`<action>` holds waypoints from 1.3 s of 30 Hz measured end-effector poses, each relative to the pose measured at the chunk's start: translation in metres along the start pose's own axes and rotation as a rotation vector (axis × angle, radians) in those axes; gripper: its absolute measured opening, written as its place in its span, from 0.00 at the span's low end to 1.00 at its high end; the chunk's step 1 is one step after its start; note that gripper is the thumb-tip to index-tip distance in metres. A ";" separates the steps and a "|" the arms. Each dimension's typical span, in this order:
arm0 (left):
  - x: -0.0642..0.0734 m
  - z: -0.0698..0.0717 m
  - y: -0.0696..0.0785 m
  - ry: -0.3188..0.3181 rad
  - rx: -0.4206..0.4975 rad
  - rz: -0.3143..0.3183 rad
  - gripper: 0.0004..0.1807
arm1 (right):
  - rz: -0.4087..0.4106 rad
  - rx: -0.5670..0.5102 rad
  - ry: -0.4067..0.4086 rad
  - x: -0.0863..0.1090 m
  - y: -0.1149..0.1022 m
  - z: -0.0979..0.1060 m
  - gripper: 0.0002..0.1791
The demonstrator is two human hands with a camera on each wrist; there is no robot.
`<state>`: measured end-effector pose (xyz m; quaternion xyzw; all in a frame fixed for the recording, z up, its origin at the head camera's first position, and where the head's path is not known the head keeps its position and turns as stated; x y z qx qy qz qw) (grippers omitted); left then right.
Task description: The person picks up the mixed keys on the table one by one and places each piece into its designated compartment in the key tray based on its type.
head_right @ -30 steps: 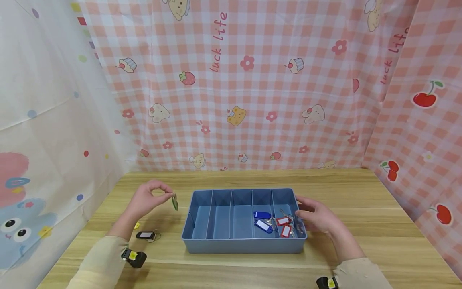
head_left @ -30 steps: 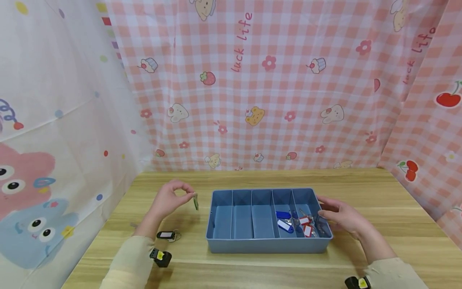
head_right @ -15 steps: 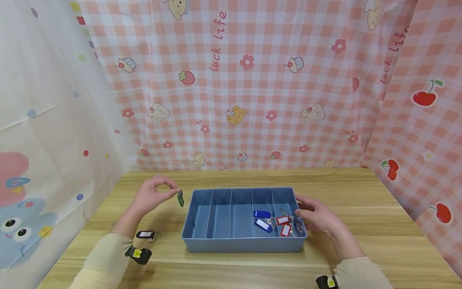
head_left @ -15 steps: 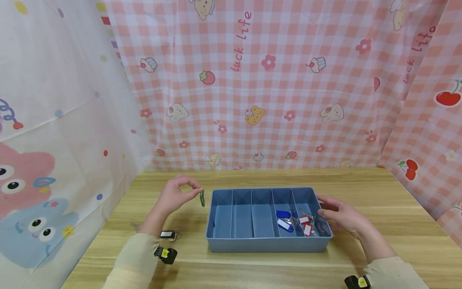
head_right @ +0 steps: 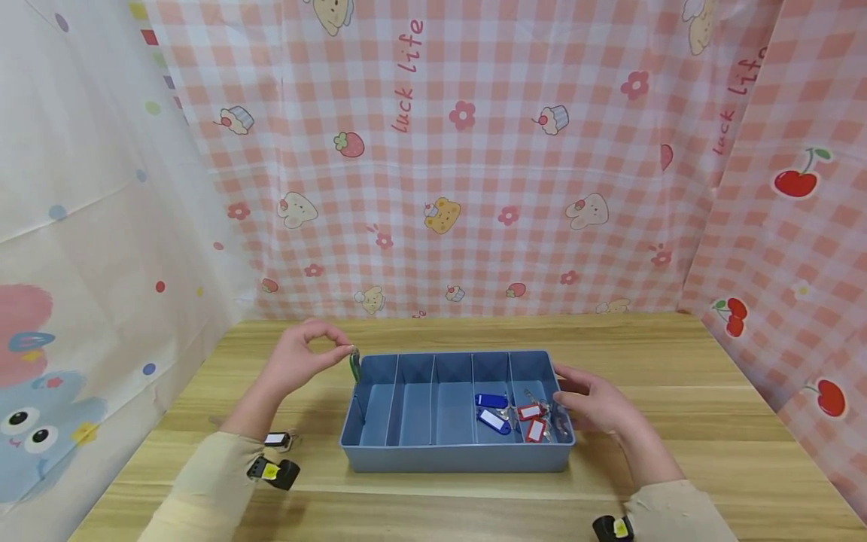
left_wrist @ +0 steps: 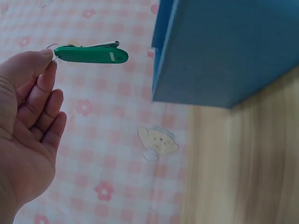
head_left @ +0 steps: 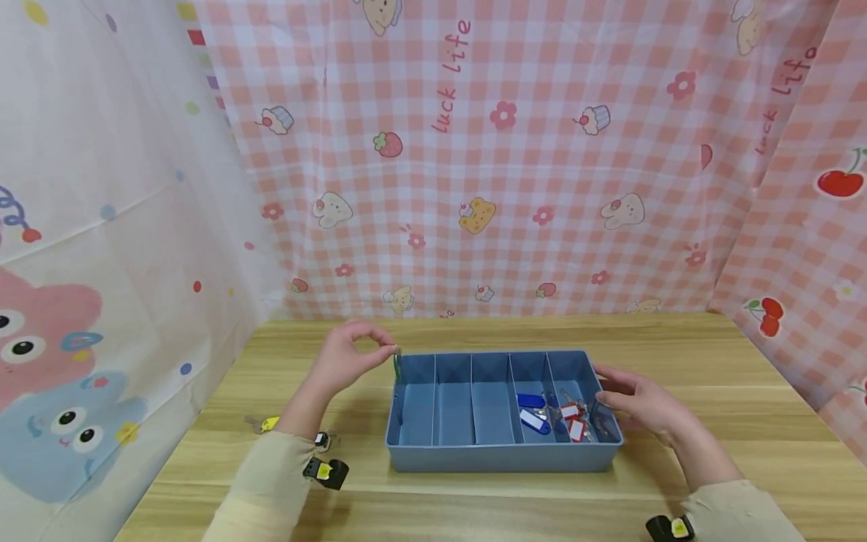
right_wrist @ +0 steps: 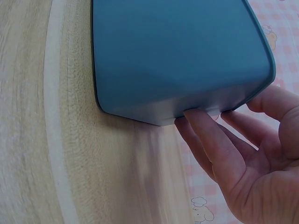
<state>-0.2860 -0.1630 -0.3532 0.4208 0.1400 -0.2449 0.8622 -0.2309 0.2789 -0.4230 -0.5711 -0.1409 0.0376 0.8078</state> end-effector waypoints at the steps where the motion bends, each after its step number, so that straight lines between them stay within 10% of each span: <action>1: -0.001 -0.001 0.002 0.000 0.000 0.009 0.03 | -0.001 -0.001 0.000 0.000 0.000 0.000 0.35; 39: -0.024 -0.058 0.048 -0.069 0.123 -0.070 0.02 | 0.038 0.002 -0.003 -0.001 0.002 0.000 0.36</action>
Point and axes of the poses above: each hand's wrist, its own x-axis away from the middle knuckle, its own z-axis out of the back of the hand, y = z × x, the point moved 2 cm from there along -x, towards the middle knuckle
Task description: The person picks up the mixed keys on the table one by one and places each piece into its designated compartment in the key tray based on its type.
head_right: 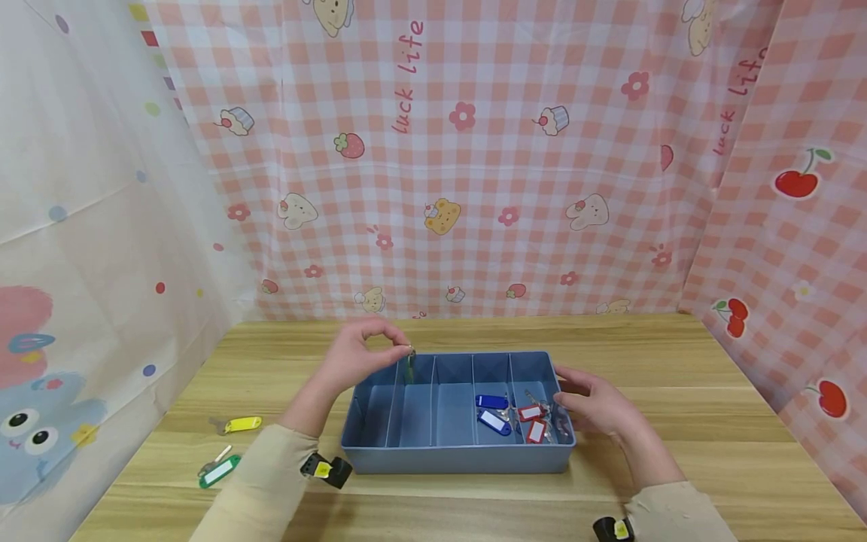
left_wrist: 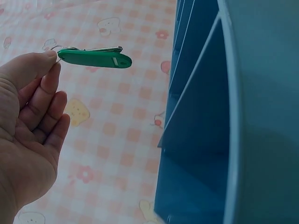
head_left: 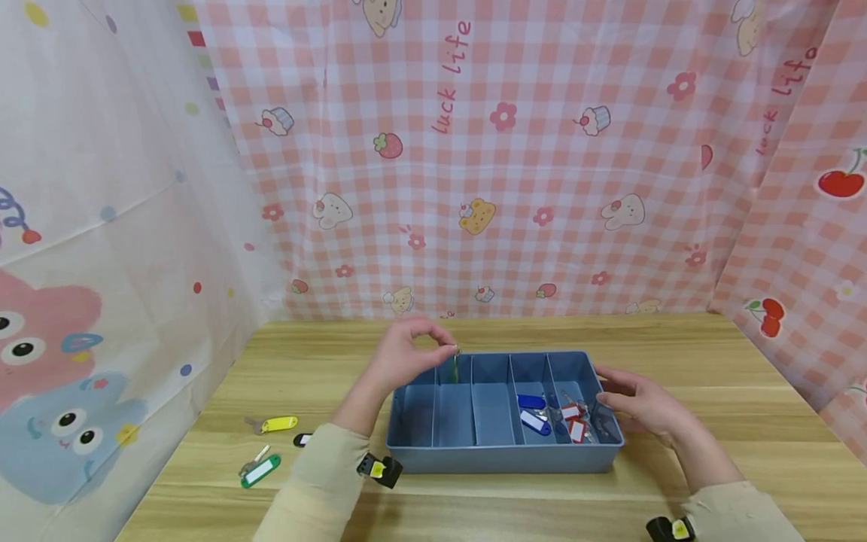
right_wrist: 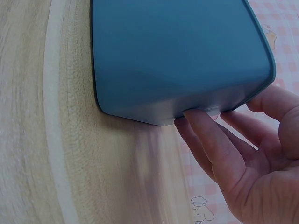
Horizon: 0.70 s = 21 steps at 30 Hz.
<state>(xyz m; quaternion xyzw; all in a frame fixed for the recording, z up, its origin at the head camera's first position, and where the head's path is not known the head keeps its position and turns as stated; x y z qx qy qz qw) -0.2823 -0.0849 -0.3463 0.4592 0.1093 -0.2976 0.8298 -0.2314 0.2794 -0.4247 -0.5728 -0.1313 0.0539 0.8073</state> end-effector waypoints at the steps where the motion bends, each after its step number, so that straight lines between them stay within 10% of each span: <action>1: -0.001 -0.002 0.001 -0.004 0.005 0.000 0.02 | -0.004 0.000 0.003 0.000 0.000 0.000 0.36; 21: -0.008 -0.030 0.003 -0.092 0.008 0.003 0.02 | 0.003 0.024 0.013 0.000 0.001 0.000 0.36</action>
Point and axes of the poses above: each hand's wrist, its own x-axis away from the middle knuckle, its own z-axis out of the back of the hand, y = z × x, the point moved 2 cm from there along -x, towards the middle knuckle
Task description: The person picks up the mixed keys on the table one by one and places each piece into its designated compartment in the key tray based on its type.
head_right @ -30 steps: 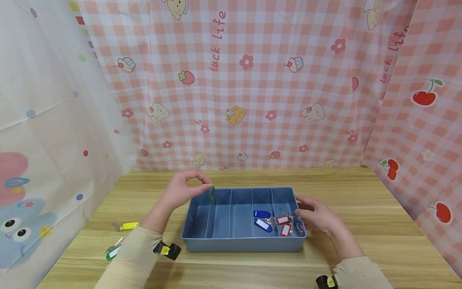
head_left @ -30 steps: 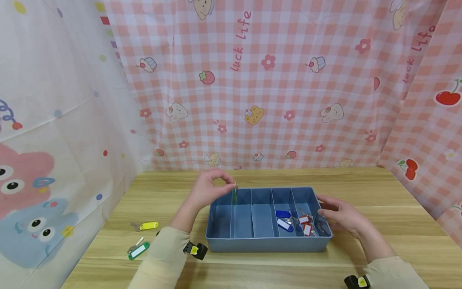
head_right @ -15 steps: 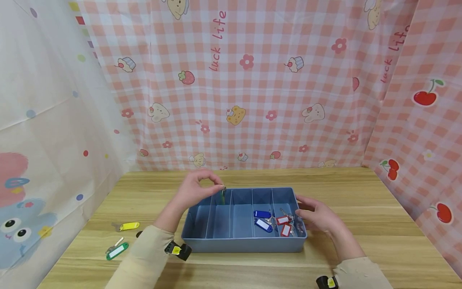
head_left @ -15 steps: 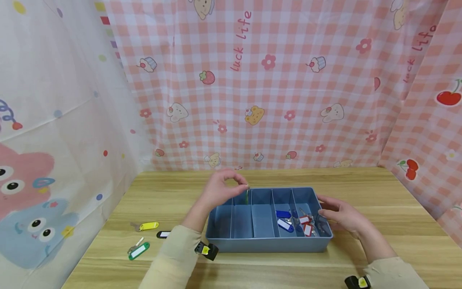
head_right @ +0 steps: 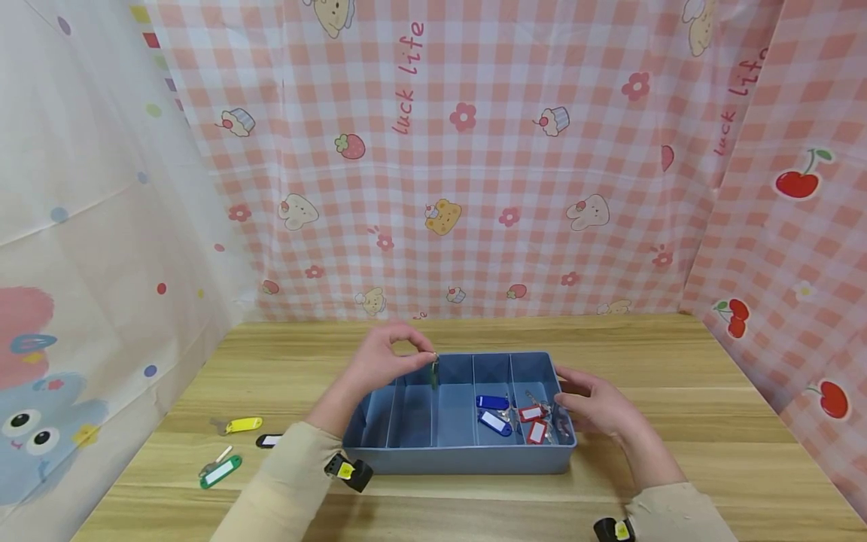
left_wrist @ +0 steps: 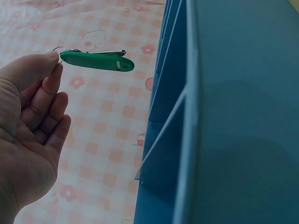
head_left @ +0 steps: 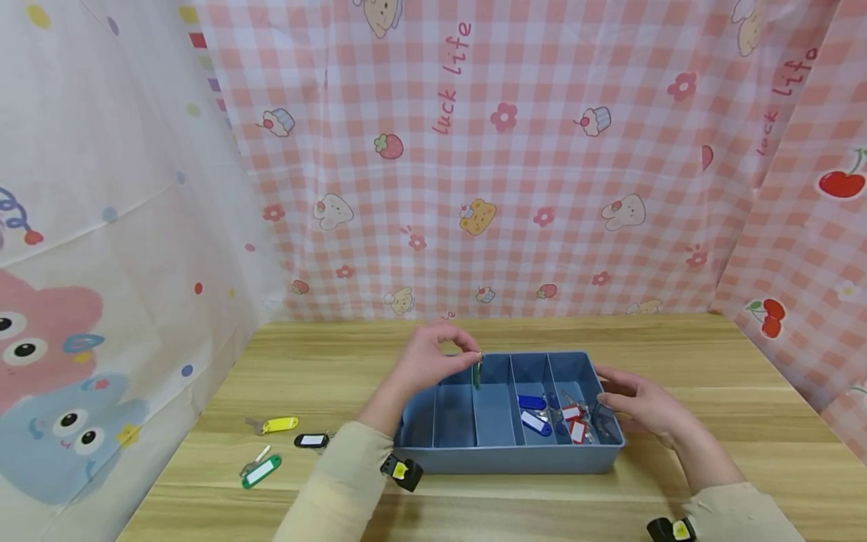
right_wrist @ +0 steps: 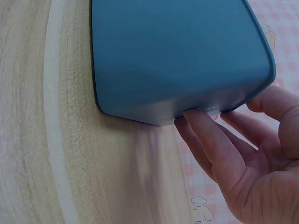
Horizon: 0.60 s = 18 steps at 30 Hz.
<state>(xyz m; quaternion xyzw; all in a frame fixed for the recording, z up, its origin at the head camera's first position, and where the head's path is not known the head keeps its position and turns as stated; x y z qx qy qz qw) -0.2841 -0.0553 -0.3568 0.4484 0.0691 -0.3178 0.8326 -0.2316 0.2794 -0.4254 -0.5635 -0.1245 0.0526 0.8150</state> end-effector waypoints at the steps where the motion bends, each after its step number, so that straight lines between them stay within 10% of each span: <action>1: 0.000 -0.001 0.000 -0.007 -0.006 -0.004 0.02 | -0.002 0.000 0.001 0.000 0.000 0.000 0.36; 18: -0.009 -0.015 -0.007 -0.100 -0.032 0.032 0.02 | -0.006 -0.005 0.001 0.000 -0.001 0.000 0.35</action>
Point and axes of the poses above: each hand's wrist, its own x-axis away from the middle knuckle, its own z-axis out of the back of the hand, y = z × x, the point moved 2 cm from there along -x, towards the middle knuckle
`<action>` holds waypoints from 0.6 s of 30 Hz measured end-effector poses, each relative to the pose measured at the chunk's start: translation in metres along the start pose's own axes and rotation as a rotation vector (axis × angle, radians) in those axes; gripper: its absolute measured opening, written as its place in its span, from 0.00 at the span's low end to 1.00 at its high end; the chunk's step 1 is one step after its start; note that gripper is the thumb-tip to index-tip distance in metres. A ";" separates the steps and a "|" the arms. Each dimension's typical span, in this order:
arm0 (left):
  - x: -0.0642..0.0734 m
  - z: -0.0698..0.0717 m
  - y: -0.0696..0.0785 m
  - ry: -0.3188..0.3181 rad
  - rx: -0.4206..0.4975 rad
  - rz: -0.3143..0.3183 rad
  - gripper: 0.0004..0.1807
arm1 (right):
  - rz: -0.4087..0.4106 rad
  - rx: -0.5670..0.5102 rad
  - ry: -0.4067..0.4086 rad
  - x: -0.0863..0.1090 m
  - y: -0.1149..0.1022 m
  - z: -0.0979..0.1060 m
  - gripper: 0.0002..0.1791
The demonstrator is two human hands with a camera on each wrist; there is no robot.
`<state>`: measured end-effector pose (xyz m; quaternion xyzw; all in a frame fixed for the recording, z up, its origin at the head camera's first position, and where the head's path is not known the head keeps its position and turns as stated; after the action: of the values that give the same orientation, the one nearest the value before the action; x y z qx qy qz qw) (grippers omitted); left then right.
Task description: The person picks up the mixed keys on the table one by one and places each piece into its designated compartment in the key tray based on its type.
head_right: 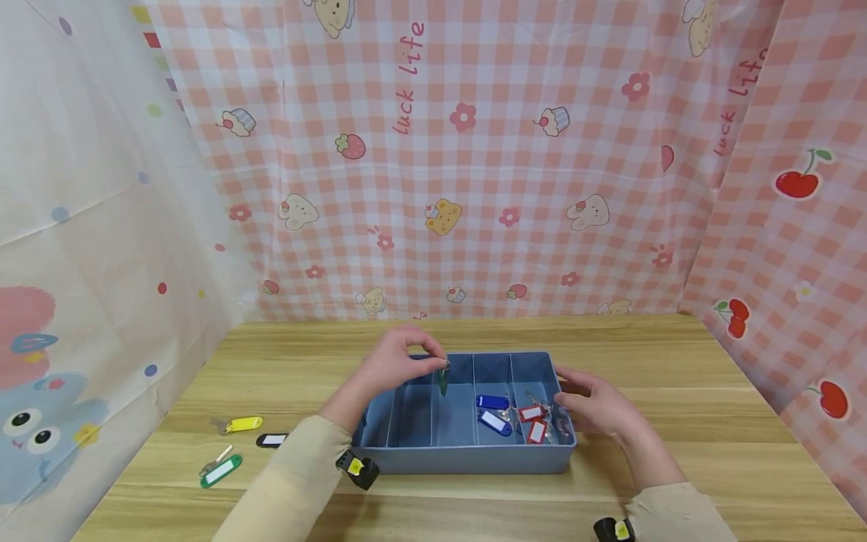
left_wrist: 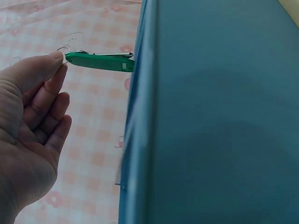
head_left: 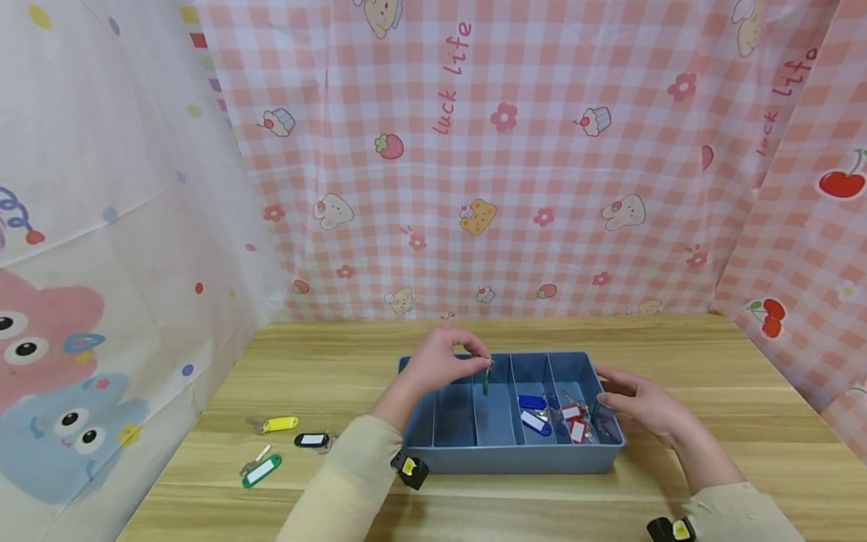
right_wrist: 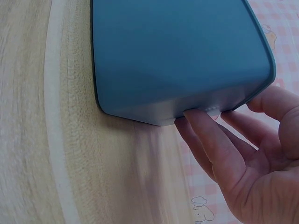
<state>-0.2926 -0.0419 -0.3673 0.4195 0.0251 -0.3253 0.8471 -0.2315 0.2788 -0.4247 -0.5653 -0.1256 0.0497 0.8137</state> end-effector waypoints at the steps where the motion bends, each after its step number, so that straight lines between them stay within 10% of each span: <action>1: -0.001 -0.001 0.000 -0.008 -0.004 0.007 0.02 | -0.001 0.000 0.001 0.000 0.000 0.000 0.35; 18: -0.011 -0.010 -0.007 -0.108 -0.093 -0.006 0.03 | -0.005 -0.019 -0.006 0.000 0.001 0.000 0.35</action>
<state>-0.3035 -0.0321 -0.3751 0.3613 -0.0043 -0.3485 0.8648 -0.2316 0.2794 -0.4255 -0.5727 -0.1297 0.0481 0.8080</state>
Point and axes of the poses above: each hand's wrist, its own x-axis away from the middle knuckle, its own z-axis out of the back of the hand, y = z × x, the point moved 2 cm from there along -x, towards the middle knuckle
